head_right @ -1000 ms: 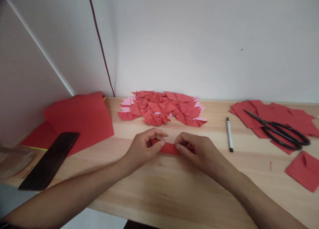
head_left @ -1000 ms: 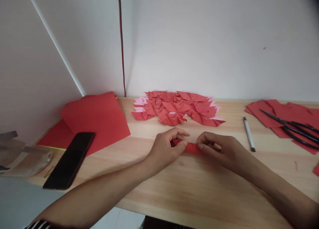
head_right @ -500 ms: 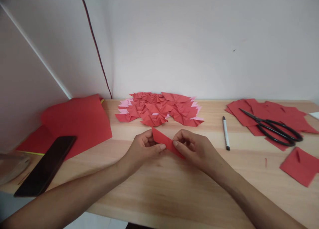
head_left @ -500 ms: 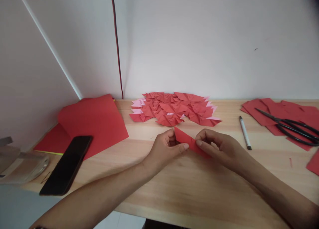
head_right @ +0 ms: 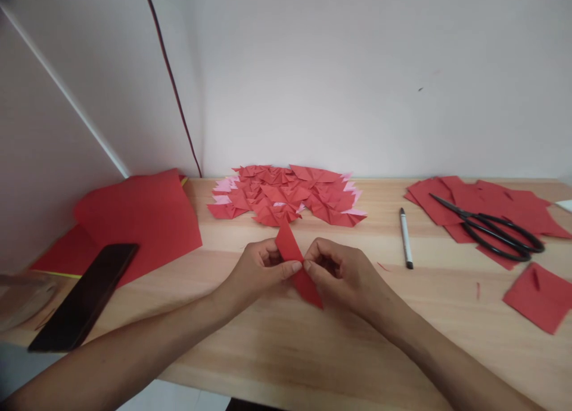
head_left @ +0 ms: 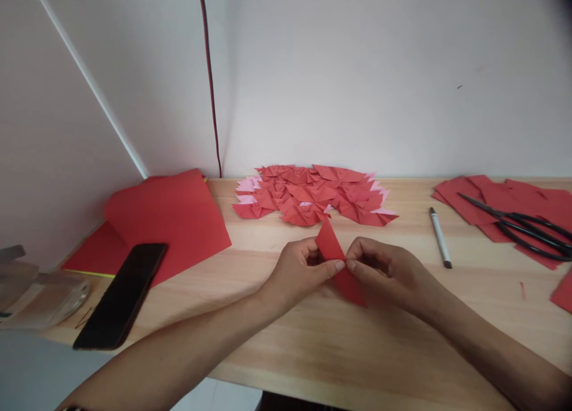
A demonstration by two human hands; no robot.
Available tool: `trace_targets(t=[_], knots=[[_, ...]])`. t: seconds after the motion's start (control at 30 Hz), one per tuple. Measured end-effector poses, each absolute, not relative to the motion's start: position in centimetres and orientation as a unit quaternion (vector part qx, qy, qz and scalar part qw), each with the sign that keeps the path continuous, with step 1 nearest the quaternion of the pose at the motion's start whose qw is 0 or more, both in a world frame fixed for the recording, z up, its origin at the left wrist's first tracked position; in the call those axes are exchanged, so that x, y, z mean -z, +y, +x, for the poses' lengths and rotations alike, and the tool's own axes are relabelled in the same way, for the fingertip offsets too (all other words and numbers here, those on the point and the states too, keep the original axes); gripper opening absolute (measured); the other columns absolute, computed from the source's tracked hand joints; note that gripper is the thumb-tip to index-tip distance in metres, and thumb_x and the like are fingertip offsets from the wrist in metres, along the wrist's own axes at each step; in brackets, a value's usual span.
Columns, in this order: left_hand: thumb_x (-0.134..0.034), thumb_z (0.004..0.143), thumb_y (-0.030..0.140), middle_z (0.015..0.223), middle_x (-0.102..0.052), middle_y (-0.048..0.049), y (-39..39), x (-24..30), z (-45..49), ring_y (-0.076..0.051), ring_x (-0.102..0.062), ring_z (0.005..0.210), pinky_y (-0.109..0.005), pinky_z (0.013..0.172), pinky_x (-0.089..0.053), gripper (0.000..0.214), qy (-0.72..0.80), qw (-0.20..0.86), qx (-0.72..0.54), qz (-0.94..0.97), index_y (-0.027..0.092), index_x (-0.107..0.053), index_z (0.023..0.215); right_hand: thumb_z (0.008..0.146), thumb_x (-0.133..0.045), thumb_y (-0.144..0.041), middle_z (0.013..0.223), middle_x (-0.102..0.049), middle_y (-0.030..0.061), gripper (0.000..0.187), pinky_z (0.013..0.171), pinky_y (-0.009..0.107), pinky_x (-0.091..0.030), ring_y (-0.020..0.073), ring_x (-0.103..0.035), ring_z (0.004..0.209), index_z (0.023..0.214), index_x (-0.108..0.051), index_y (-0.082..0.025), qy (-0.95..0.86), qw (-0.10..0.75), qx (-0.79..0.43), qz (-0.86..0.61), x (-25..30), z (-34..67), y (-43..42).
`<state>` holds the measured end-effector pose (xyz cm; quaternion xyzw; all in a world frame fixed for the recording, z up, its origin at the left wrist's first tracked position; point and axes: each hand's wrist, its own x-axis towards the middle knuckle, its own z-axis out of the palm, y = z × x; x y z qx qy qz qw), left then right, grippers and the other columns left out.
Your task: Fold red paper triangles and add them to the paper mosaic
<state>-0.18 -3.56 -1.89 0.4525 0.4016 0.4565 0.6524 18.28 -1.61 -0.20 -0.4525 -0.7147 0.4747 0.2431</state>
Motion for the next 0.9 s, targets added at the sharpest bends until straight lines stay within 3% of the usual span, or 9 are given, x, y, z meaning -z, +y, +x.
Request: trace_targets(t=[0.17,0.33,0.7,0.9], knots=[[-0.082,0.067,0.032,0.072,-0.066,-0.0025,-3.3,1.7,-0.6,-0.008,-0.055,0.058,-0.021,0.055,-0.041,0.030,0.426,0.671,-0.435,0.422,0.010,-0.066,0.079,0.093,-0.053,-0.038,0.076,-0.063,0.0005,0.019,0.060,0.027,-0.045,0.0148,-0.057,0.068,0.083,-0.058,-0.022,-0.721,0.273,-0.463,-0.437,0.6,18.6,-1.6],[-0.085,0.064,0.032,0.075,-0.066,-0.0034,-2.9,1.5,-1.1,-0.008,-0.055,0.058,-0.022,0.057,-0.043,0.033,0.404,0.709,-0.432,0.384,0.010,-0.068,0.082,0.096,-0.052,-0.029,0.098,-0.067,0.0047,0.012,0.072,0.031,-0.050,0.0175,-0.062,0.085,0.103,-0.061,-0.026,-0.806,0.311,-0.350,-0.362,0.8,19.2,-1.3],[-0.087,0.062,0.034,0.071,-0.065,-0.0046,-2.9,1.5,-1.3,-0.011,-0.058,0.054,-0.023,0.051,-0.045,0.039,0.323,0.806,-0.363,0.339,0.009,-0.067,0.084,0.093,-0.056,-0.020,0.099,-0.066,0.0067,0.021,0.073,0.032,-0.056,0.0195,-0.066,0.091,0.108,-0.067,-0.030,-0.888,0.309,-0.228,-0.254,1.1,20.0,-1.1],[-0.088,0.060,0.033,0.071,-0.067,-0.0042,-3.0,1.9,-1.3,-0.011,-0.060,0.055,-0.024,0.057,-0.049,0.038,0.327,0.801,-0.362,0.347,0.009,-0.069,0.082,0.092,-0.058,-0.020,0.090,-0.065,0.0049,0.013,0.068,0.029,-0.054,0.0175,-0.065,0.083,0.096,-0.068,-0.029,-0.874,0.345,-0.211,-0.271,1.3,19.8,-1.4]])
